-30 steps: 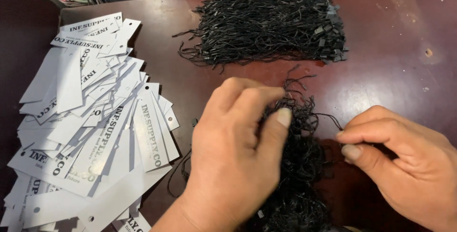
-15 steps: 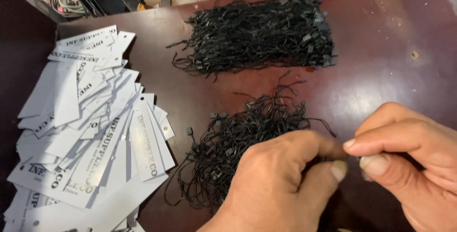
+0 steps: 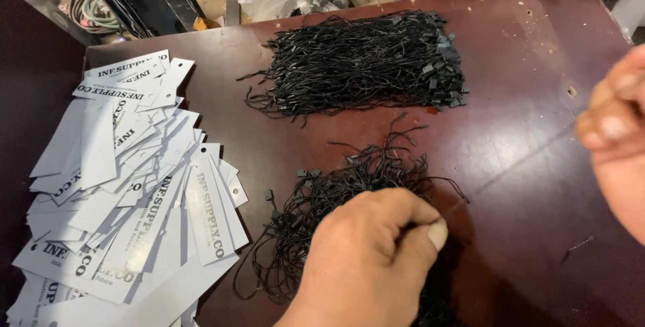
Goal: Untangling and sorting black string tag fasteners from a tangled pile into a neat stack on a table.
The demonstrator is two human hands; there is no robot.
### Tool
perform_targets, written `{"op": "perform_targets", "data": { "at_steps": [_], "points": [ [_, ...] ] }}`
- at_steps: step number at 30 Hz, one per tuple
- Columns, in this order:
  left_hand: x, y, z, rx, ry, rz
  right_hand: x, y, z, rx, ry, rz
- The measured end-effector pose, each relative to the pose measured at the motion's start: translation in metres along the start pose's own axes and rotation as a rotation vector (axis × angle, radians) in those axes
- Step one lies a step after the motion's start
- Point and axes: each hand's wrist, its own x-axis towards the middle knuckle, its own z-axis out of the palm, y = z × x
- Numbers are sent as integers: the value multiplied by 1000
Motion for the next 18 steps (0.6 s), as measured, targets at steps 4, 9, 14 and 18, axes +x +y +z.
{"op": "perform_targets", "data": {
  "at_steps": [4,9,14,18],
  "points": [
    [-3,-10,4,15,-31,-123,-9,10,30,137,66,54],
    [-3,-15,5,81,-21,131,-14,22,66,16,94,44],
    [-5,10,-16,-327,-89,-241,-33,16,88,-606,28,71],
    [-4,-4,-4,107,49,51,-34,13,102,-746,-59,-2]
  ]
}}
